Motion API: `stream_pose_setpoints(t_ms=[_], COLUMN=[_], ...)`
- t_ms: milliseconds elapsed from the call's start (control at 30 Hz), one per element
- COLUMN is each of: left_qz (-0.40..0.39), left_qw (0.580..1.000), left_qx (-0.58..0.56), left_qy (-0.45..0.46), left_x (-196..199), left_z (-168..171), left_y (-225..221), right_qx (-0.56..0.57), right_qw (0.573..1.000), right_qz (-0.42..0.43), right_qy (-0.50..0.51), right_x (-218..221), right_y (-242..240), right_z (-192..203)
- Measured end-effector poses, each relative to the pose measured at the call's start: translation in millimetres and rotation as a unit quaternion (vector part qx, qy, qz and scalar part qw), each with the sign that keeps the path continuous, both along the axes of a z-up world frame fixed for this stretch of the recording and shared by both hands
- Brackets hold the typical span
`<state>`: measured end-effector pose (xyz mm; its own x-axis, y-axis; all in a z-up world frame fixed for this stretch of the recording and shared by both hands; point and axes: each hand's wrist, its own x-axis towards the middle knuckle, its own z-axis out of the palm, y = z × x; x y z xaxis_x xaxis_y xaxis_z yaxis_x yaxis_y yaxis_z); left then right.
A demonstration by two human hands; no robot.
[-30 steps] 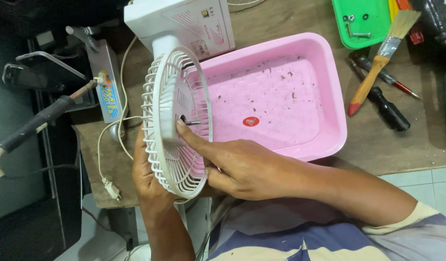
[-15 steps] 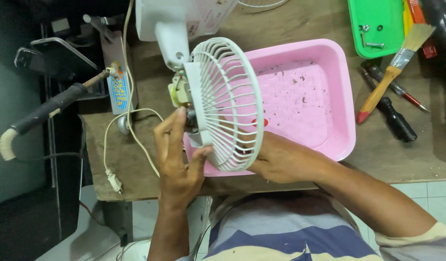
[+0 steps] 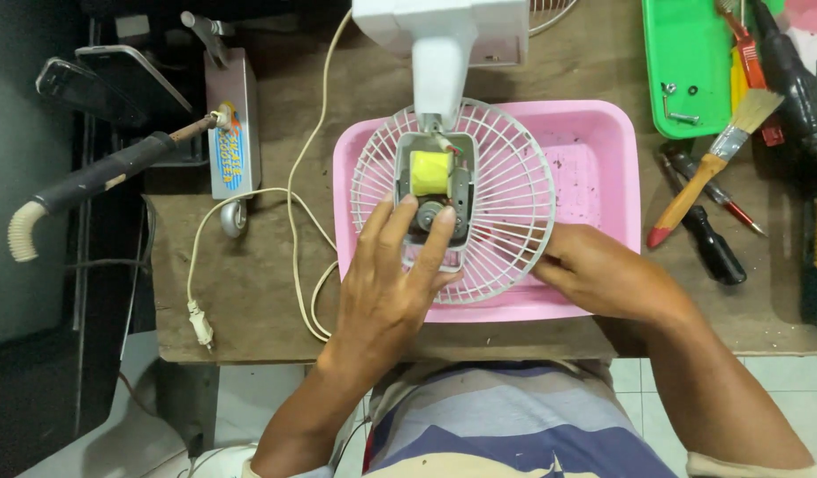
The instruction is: Disassembling a small electric fan to remove and inspect the motor components using a screwdriver and a brush.
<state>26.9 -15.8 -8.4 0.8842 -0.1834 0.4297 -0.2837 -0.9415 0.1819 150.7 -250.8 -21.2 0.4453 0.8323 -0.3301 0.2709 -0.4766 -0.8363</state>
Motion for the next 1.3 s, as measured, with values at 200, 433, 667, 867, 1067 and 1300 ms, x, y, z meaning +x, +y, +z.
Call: stream_pose_setpoints(t_ms=[200, 433, 667, 867, 1067, 1300], left_qz=[0.019, 0.054, 0.065, 0.112, 0.12, 0.116], left_qw=[0.999, 0.996, 0.995, 0.988, 0.99, 0.99], left_qx=[0.028, 0.067, -0.008, -0.076, -0.077, -0.079], left_qy=[-0.016, -0.036, -0.081, -0.072, -0.018, -0.007], left_x=[3, 6, 3, -5, -1, -3], left_z=[-5, -10, -26, -37, -34, -34], left_y=[-19, -37, -41, -28, -24, -23], right_qx=[-0.137, -0.163, -0.02, 0.084, 0.201, 0.218], right_qw=[0.981, 0.941, 0.925, 0.903, 0.872, 0.878], right_qz=[-0.107, -0.228, -0.27, -0.309, -0.301, -0.204], right_qy=[-0.082, -0.191, -0.265, -0.286, -0.331, -0.374], right_x=[2, 2, -3, -10, -22, -20], right_y=[-20, -27, -22, -13, 8, 27], right_z=[4, 18, 4, 8, 10, 19])
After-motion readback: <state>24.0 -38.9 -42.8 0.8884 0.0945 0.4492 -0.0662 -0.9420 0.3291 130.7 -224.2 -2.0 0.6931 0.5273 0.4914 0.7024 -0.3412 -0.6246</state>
